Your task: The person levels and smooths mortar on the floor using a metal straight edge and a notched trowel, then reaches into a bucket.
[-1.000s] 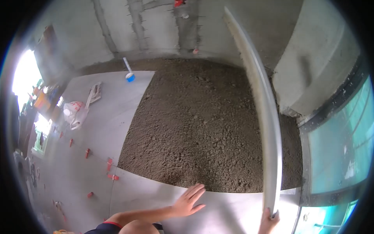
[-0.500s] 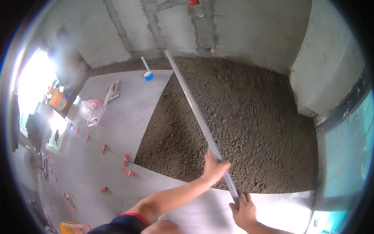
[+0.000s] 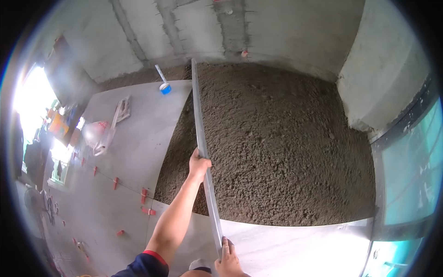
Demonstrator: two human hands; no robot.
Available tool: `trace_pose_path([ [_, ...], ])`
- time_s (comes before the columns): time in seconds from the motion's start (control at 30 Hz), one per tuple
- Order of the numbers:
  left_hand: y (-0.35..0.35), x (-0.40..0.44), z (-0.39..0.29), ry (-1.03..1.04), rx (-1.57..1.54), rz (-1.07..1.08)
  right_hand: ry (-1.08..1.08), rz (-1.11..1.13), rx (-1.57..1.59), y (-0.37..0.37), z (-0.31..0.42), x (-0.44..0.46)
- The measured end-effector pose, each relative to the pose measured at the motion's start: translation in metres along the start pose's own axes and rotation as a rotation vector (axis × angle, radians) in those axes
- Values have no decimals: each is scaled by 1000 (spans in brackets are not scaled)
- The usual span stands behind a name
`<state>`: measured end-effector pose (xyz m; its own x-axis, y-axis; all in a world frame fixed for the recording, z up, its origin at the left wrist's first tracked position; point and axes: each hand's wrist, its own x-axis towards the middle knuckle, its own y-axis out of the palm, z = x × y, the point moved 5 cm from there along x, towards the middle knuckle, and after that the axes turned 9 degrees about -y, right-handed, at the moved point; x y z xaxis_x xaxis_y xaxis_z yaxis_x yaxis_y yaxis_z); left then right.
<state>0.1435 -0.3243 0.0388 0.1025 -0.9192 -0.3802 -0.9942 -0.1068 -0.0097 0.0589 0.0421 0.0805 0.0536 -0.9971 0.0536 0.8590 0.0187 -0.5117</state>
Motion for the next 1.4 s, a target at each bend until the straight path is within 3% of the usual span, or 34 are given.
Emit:
trace_pose_path([
  [0.07,10,7,1,-7,2,26,-14,-32,-15,2,-2,4],
  [0.17,21,11,3,-3,19,51,212,5,115,4,-7,4],
  [0.27,45,-7,3,14,54,59,-9,-33,-264,38,-33,-26],
  [0.37,77,-29,10,2,91,137,250,-49,73,18,-23,-39],
  [0.47,106,-55,20,-58,98,195,288,-59,71,10,-24,-62],
  [0.53,119,-66,26,23,179,245,295,-72,57,0,-22,-69],
  [0.6,131,-79,37,-86,160,271,348,-78,64,-15,-13,-79],
  [0.63,138,-86,33,8,160,298,377,-63,56,-19,-12,-83],
  [0.73,149,-108,39,-38,155,350,372,-40,31,-19,-23,-108],
  [0.77,148,-112,42,82,120,310,339,-63,-19,-19,-24,-114],
  [0.9,126,-117,12,-142,142,242,252,-12,-37,-25,-26,-109],
  [0.97,122,-94,24,-101,74,266,324,19,81,-37,-19,-89],
  [1.17,127,-65,22,-22,17,210,69,-14,-93,-41,-48,-72],
  [1.3,153,-45,14,-67,-8,226,205,-81,33,-76,-55,-45],
  [1.4,171,-50,23,-44,24,240,166,-125,-21,-85,-48,-51],
])
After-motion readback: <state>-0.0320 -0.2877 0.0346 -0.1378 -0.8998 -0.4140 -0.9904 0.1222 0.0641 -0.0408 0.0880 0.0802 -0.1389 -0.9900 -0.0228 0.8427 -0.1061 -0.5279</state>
